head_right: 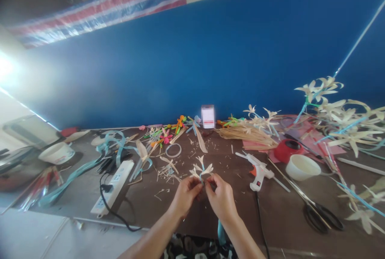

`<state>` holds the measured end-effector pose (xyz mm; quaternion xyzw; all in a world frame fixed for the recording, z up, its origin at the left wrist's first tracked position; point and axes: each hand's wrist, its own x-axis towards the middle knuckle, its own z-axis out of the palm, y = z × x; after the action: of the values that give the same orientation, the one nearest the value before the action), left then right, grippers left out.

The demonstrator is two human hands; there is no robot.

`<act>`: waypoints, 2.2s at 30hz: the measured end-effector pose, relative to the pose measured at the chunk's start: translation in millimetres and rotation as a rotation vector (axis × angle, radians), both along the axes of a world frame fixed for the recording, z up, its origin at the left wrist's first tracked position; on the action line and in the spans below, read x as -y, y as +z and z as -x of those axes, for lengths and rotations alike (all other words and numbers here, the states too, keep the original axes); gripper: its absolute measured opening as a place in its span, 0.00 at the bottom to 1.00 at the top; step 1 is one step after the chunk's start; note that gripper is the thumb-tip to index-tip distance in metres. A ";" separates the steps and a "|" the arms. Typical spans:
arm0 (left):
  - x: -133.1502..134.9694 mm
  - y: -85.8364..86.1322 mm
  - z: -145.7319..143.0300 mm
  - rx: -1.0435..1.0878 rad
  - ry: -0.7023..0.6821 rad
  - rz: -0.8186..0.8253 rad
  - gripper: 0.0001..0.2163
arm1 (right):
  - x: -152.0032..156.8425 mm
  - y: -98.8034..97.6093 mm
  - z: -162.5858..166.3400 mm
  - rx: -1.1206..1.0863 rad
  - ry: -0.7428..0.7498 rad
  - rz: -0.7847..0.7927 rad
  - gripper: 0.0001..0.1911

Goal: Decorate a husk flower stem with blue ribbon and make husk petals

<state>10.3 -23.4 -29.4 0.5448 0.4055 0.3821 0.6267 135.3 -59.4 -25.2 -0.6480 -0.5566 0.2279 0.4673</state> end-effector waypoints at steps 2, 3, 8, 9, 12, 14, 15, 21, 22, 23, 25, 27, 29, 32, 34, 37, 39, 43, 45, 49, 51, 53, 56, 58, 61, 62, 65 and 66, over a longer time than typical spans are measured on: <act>0.4 1.1 -0.5 0.000 -0.002 0.012 0.07 | -0.1 -0.5 -1.1 0.003 0.004 0.006 0.07; 0.6 1.4 -0.4 -0.003 0.000 0.017 0.07 | -0.2 -0.9 -1.4 0.003 0.005 0.007 0.07; 1.1 0.5 -0.3 -0.037 0.021 -0.006 0.07 | -1.2 -4.1 -3.6 -0.016 0.008 0.021 0.08; 0.6 0.0 -0.7 -0.035 0.026 -0.007 0.07 | -2.0 -4.4 -4.4 -0.022 0.007 0.024 0.08; -2.0 -0.7 -2.7 0.014 0.047 0.030 0.07 | -4.9 -3.1 -7.0 -0.050 0.021 0.022 0.08; -4.5 0.3 -4.4 0.068 0.064 0.069 0.07 | -7.1 -0.7 -8.7 -0.061 0.037 0.015 0.08; -5.9 1.3 -5.1 0.095 0.072 0.087 0.07 | -8.2 0.5 -9.6 -0.061 0.044 0.013 0.08; -14.6 6.3 -4.1 0.222 0.114 0.152 0.08 | -14.8 -1.8 -22.1 -0.070 0.029 0.038 0.08; -16.4 6.4 -2.9 0.238 0.125 0.167 0.09 | -15.5 -3.8 -26.1 -0.096 0.024 0.048 0.09; -18.3 6.2 -1.6 0.253 0.136 0.185 0.09 | -15.9 -5.9 -30.6 -0.132 0.018 0.063 0.10; -21.8 5.6 1.3 0.279 0.155 0.219 0.10 | -15.6 -9.2 -40.8 -0.222 0.010 0.097 0.12; -24.1 4.8 3.5 0.285 0.159 0.238 0.10 | -13.8 -10.7 -51.1 -0.303 -0.014 0.122 0.14; -24.6 3.4 4.1 0.272 0.148 0.235 0.10 | -11.2 -10.5 -60.0 -0.352 -0.037 0.133 0.15; -22.5 0.5 2.2 0.240 0.133 0.217 0.10 | -7.5 -9.7 -68.7 -0.386 -0.035 0.139 0.16; -21.1 -1.3 0.3 0.218 0.134 0.205 0.10 | -5.4 -9.6 -71.5 -0.415 -0.044 0.125 0.15; -23.4 -1.3 0.7 0.182 0.149 0.183 0.10 | -1.3 -8.0 -74.1 -0.474 -0.084 0.096 0.13; -30.1 1.9 5.7 0.168 0.184 0.146 0.10 | 2.8 -4.9 -76.7 -0.469 -0.079 0.107 0.13; -56.8 16.6 28.0 0.215 0.356 0.052 0.10 | 12.4 3.4 -85.8 -0.316 0.095 0.193 0.12; -71.9 26.9 41.1 0.239 0.397 0.020 0.11 | 15.7 7.0 -90.1 -0.251 0.174 0.229 0.12; -90.9 45.6 58.6 0.268 0.453 -0.056 0.11 | 16.7 12.2 -93.7 -0.180 0.176 0.208 0.13; -92.6 49.1 61.0 0.285 0.493 -0.093 0.11 | 15.0 11.5 -94.9 -0.157 0.191 0.201 0.13; -88.6 45.8 59.2 0.274 0.541 -0.129 0.10 | 11.5 6.1 -97.1 -0.142 0.193 0.195 0.13; -72.7 28.4 47.5 0.125 0.540 -0.181 0.08 | 1.1 -9.4 -97.4 -0.084 0.026 0.148 0.13; -59.9 12.6 34.3 0.015 0.385 -0.208 0.08 | -8.9 -19.9 -89.8 -0.037 -0.111 0.088 0.13; -48.3 -7.6 12.3 0.038 0.351 -0.186 0.08 | -23.6 -26.6 -62.9 0.002 -0.171 -0.037 0.13; -47.5 -12.2 6.2 0.071 0.346 -0.171 0.08 | -27.2 -25.8 -51.6 0.036 -0.179 -0.084 0.12; -50.8 -19.8 -4.0 0.138 0.273 -0.113 0.09 | -33.6 -18.8 -19.8 0.205 -0.160 -0.194 0.10; -52.4 -21.0 -4.8 0.147 0.239 -0.092 0.09 | -34.8 -16.5 -11.6 0.245 -0.128 -0.213 0.10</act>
<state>15.1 29.0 -50.4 0.4913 0.4025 0.5110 0.5792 146.9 -24.7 -41.8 -0.6518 -0.5882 0.0565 0.4754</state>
